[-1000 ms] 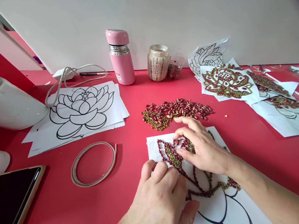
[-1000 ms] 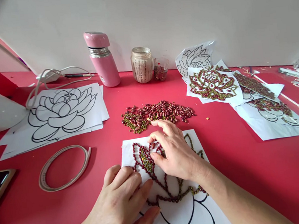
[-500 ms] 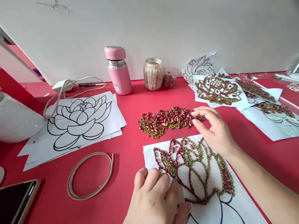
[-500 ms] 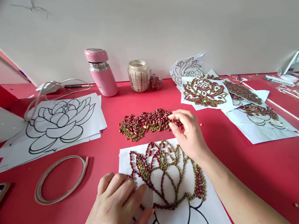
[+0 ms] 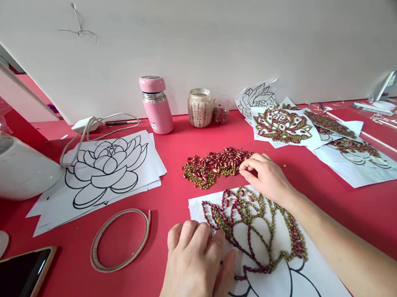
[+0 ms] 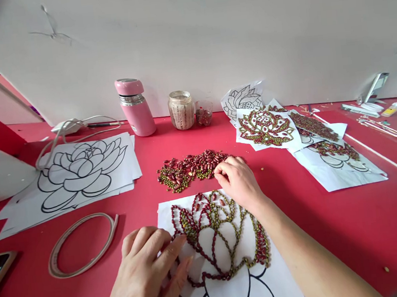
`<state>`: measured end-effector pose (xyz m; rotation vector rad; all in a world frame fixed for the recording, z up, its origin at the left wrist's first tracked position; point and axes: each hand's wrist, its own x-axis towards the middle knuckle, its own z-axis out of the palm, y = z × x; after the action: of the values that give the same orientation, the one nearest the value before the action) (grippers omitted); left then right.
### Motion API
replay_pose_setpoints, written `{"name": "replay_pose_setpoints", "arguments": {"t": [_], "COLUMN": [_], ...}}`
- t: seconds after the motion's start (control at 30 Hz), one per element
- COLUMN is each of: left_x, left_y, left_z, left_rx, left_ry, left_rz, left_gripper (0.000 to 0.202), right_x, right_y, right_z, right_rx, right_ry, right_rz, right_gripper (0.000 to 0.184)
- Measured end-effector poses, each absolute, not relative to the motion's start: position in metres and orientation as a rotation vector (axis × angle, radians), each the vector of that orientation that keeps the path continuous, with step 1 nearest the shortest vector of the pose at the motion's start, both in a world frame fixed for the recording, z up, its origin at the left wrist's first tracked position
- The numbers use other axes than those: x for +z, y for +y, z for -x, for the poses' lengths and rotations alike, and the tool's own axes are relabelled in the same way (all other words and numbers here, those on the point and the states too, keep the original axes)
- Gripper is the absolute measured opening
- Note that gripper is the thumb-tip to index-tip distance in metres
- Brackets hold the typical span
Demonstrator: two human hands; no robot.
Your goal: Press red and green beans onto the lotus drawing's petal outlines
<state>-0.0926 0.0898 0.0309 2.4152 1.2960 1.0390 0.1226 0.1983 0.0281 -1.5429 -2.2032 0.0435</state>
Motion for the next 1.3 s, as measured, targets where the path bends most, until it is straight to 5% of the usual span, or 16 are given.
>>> {"name": "replay_pose_setpoints", "arguments": {"t": [0.4,0.73,1.3], "left_x": [0.033,0.033,0.033], "left_y": [0.090,0.088,0.090], "left_z": [0.093,0.094,0.093], "left_rx": [0.969,0.944,0.958], "left_ry": [1.333,1.346,1.330], "left_rz": [-2.392,-2.400,-2.406], "left_gripper": [0.011,0.012,0.009], "right_x": [0.026,0.042,0.038], "right_y": [0.199,0.155,0.147], "right_z": [-0.120,-0.097,-0.085], "right_rx": [-0.021,0.488,0.458], "right_ry": [-2.240,-2.349,-2.454], "right_rz": [1.610,1.153,1.230], "right_gripper": [0.012,0.011,0.017]}}
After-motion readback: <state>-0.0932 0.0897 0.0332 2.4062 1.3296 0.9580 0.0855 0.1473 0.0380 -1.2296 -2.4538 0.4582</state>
